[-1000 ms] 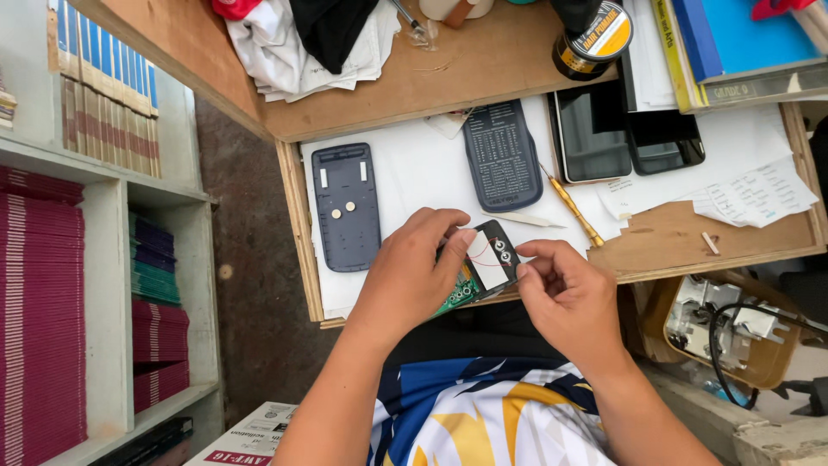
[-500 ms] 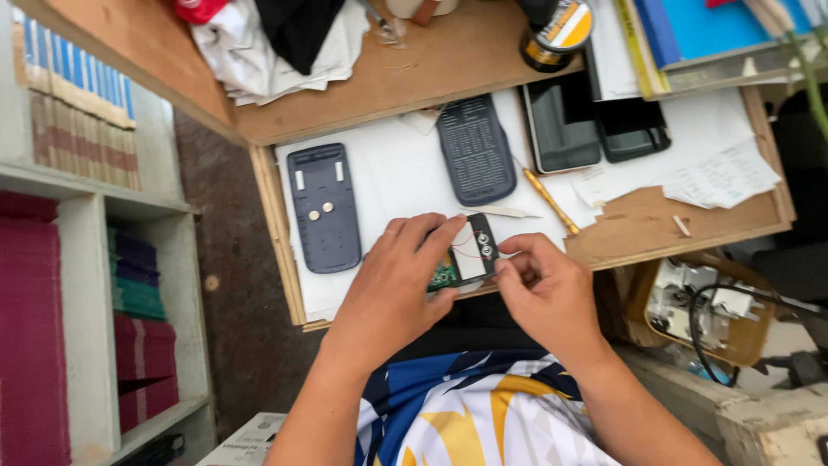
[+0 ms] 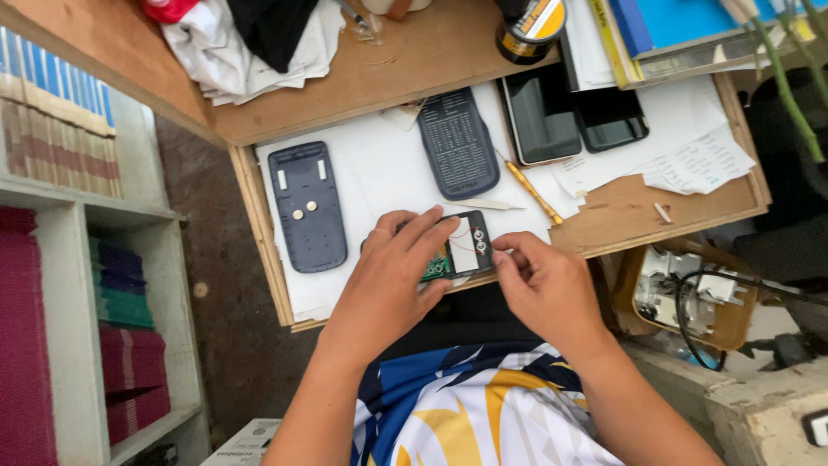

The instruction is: The person uses tweezers to manipulate internal wires and components of a disassembled scientific calculator on a desk.

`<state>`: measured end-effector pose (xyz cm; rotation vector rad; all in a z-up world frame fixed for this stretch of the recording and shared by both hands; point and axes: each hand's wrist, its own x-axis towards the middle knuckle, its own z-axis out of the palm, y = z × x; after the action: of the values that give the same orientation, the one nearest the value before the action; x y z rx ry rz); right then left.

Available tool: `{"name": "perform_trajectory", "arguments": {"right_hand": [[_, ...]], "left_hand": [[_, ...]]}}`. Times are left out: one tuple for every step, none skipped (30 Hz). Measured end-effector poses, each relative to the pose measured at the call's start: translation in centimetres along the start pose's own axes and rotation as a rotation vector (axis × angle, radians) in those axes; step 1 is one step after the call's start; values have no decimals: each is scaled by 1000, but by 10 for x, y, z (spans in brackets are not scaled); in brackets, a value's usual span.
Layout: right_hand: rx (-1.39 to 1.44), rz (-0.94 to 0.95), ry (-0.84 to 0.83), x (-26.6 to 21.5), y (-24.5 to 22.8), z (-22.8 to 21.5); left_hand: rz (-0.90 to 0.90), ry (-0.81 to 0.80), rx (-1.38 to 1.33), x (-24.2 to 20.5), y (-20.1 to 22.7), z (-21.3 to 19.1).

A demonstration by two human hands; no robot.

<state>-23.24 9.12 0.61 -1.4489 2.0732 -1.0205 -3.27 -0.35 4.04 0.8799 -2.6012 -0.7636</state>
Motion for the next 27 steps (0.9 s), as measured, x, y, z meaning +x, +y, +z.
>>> {"name": "perform_trajectory", "arguments": {"right_hand": [[11,-21,1,1,0,-1],[17,-24,-6,1,1,-1],[15,-39,3,2,2,-1],[10,-54,14,2,4,-1],[14,-55,10,2,0,0],[-3,-106,43,3,-3,0],[-20,-158,75,3,-6,0],[-19,-159,72,2,-6,1],[-22,-183,93,1,-5,1],[-24,-207,114,1,-5,2],[-22,-207,111,1,-4,3],[-16,-220,126,1,-4,5],[-9,-232,142,2,-4,7],[-8,-231,139,2,-2,8],[-15,-246,145,3,0,10],[-23,-262,152,4,2,12],[-22,-262,150,4,3,13],[-37,-272,140,5,4,14],[-52,-282,129,6,4,15],[-48,-287,124,6,4,14],[-46,-282,123,6,4,14],[-43,-280,118,6,4,13],[-37,-289,108,6,1,12],[-27,-297,110,7,-2,13],[-16,-306,112,9,-5,14],[0,-327,95,10,-10,15],[12,-337,80,12,-16,16]], "left_hand": [[-1,-13,-6,0,-1,0],[-10,-13,-1,0,-1,0],[-16,-19,-8,0,-1,0],[-20,-24,-16,0,-2,1],[-26,-23,-14,0,-2,1],[-19,-17,-30,-1,-3,1],[-12,-10,-47,-1,-3,1],[-16,-10,-46,-1,-3,1],[-17,-5,-48,-1,-3,2],[-17,-1,-49,-1,-3,2],[-21,-2,-48,-2,-4,3],[-11,14,-44,-2,-5,5],[-2,29,-41,-3,-6,6],[-4,27,-41,-3,-6,8],[-5,49,-40,-2,-7,10],[-5,71,-38,-2,-8,12],[-6,70,-38,-1,-7,14],[-3,92,-20,-1,-7,15],[0,113,-2,-1,-7,16],[-6,117,1,-2,-8,18],[-3,134,-7,-2,-9,19],[-5,154,-13,-4,-10,20],[-17,161,-8,-5,-11,25],[19,244,-8,-6,-14,29],[56,326,-7,-8,-16,31],[34,340,11,-10,-17,30],[44,401,-10,-12,-17,29]]}}
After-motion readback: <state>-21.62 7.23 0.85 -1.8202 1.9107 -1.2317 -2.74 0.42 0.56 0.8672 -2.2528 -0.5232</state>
